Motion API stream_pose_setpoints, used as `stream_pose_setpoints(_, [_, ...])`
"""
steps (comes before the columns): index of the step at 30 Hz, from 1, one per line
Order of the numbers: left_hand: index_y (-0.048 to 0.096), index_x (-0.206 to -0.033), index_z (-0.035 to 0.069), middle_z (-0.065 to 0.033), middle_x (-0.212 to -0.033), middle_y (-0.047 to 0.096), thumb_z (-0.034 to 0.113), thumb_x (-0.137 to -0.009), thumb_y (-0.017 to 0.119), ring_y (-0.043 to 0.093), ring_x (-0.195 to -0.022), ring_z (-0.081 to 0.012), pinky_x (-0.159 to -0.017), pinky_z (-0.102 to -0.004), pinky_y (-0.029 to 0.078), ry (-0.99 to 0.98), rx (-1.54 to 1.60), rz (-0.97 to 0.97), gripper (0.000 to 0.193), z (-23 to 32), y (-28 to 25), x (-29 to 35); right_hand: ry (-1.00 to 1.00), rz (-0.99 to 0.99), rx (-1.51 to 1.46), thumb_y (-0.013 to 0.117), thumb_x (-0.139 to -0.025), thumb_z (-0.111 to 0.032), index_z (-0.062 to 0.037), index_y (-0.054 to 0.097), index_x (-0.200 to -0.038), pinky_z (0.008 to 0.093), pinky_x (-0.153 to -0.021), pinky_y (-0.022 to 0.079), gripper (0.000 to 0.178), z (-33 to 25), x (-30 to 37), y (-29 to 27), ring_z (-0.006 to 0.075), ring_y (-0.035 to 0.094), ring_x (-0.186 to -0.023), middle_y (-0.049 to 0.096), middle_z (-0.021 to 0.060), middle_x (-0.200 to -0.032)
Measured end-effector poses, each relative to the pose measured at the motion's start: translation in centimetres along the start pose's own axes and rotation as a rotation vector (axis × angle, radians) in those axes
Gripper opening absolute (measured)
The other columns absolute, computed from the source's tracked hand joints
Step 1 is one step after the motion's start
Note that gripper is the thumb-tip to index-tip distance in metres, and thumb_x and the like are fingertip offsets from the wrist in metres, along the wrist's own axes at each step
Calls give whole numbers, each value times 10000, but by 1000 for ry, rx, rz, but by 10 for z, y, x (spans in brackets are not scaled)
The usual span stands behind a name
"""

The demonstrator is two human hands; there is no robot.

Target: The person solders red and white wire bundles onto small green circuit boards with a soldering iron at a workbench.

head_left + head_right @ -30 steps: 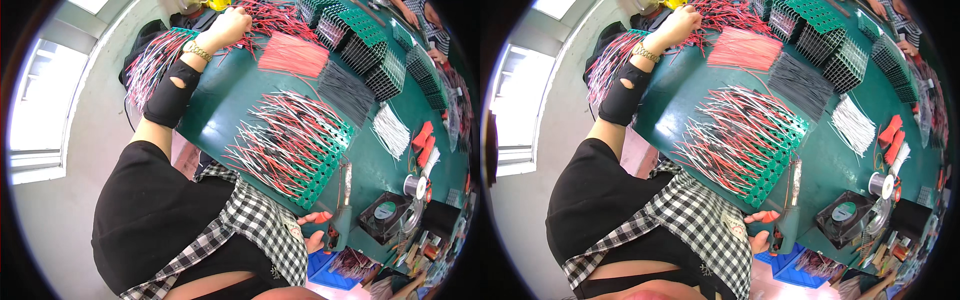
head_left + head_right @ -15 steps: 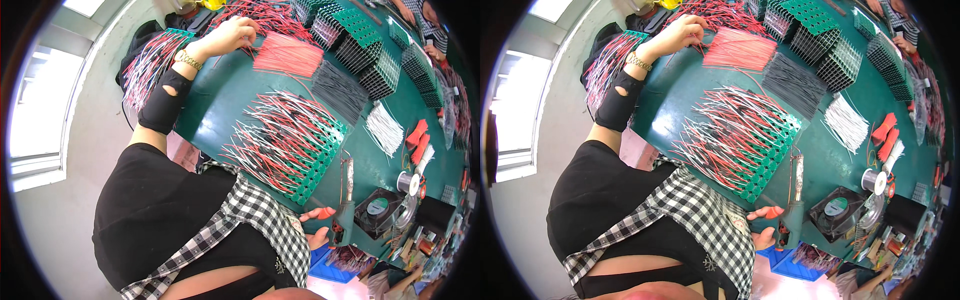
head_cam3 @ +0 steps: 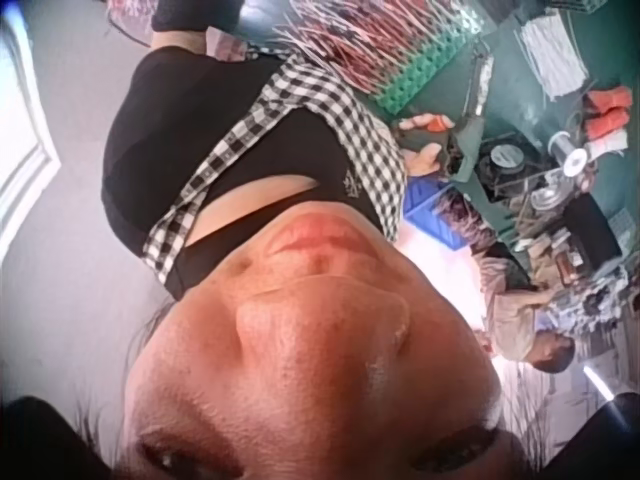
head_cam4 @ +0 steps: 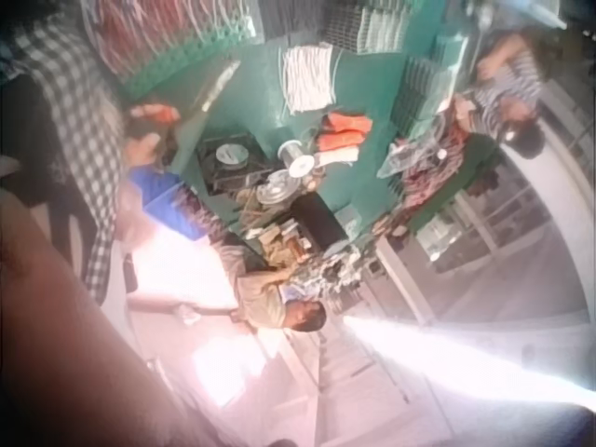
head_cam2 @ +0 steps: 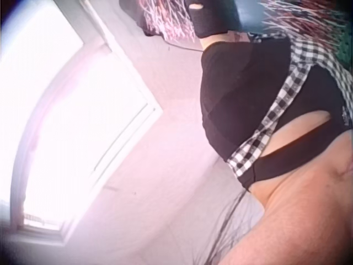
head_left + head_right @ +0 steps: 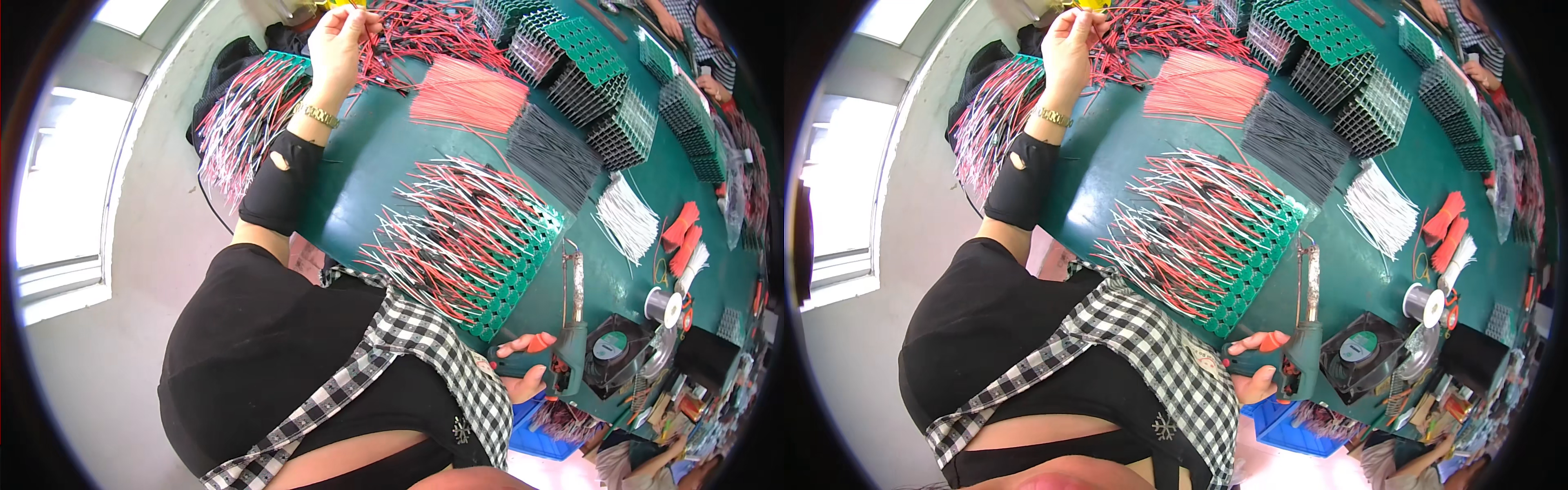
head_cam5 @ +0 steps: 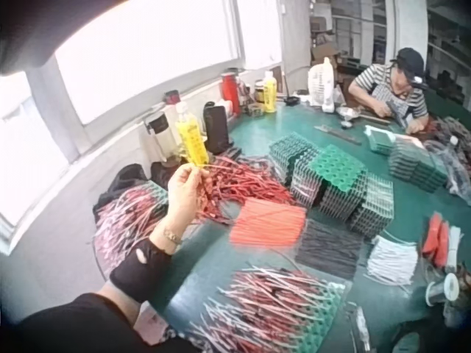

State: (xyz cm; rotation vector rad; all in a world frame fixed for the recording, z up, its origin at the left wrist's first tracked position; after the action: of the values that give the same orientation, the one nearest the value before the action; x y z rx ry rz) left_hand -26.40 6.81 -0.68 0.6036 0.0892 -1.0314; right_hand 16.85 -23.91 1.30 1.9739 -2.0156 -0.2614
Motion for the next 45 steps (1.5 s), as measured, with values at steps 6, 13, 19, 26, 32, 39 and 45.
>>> stream_pose_setpoints(6, [545,-881,112,21,-735,549,187,-941,544,465,-558,-65,-500,-207,387,-252,308,4,96,1,25,3,-197,75,11,499,-928,-429,-34,360,-1275,382,-692,507,544,-1,-14,2,217,578,-720,528,162,-940])
stream_pose_setpoints(13, [613,-912,4,-24,-823,637,42,-881,600,544,-686,-53,-607,-184,401,-56,-294,-887,50,54,169,98,-202,289,-110,582,-881,-326,44,431,-1234,325,-623,511,533,-12,-36,12,209,586,-690,573,177,-905])
stream_pose_setpoints(19, [628,-777,16,-45,-690,596,12,-740,649,557,-591,-94,-548,-223,449,60,-522,-1145,43,9,218,175,-173,311,70,527,-884,-317,43,440,-1203,294,-569,480,489,-14,-44,2,196,566,-638,557,172,-848])
stream_pose_setpoints(26, [621,-742,22,-47,-643,591,43,-715,666,564,-559,-101,-550,-224,469,47,-699,-1094,56,-6,216,184,12,355,204,584,-840,-361,13,491,-1175,292,-560,458,511,-15,-41,10,172,548,-637,572,129,-832])
stream_pose_setpoints(32, [605,-735,20,-25,-640,570,25,-720,654,521,-556,-69,-543,-205,447,-22,-652,-1088,52,-9,212,182,22,325,264,608,-826,-370,6,503,-1150,294,-578,463,507,-13,-44,11,166,548,-651,582,124,-851])
stream_pose_setpoints(39, [593,-727,19,-19,-629,549,19,-721,649,495,-550,-64,-531,-202,429,-13,-644,-1087,57,-10,211,183,38,285,244,552,-824,-152,-24,538,-1017,282,-616,443,233,-15,-47,17,151,541,-681,559,86,-880])
stream_pose_setpoints(45, [589,-726,20,-24,-623,537,27,-720,654,486,-544,-70,-527,-204,423,15,-650,-1080,65,-10,210,183,3,253,266,532,-795,-80,-14,536,-1020,277,-616,443,235,-13,-46,19,147,532,-682,554,89,-890])
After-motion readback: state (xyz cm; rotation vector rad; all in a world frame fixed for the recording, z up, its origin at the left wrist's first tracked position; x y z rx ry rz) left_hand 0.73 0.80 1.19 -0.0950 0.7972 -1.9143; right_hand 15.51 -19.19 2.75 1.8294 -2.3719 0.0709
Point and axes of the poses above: each hand's wrist, its own x-axis away from the middle knuckle, its own y-axis out of the palm, z = x × y, the point moved 4 cm from there along -x, towards the middle knuckle
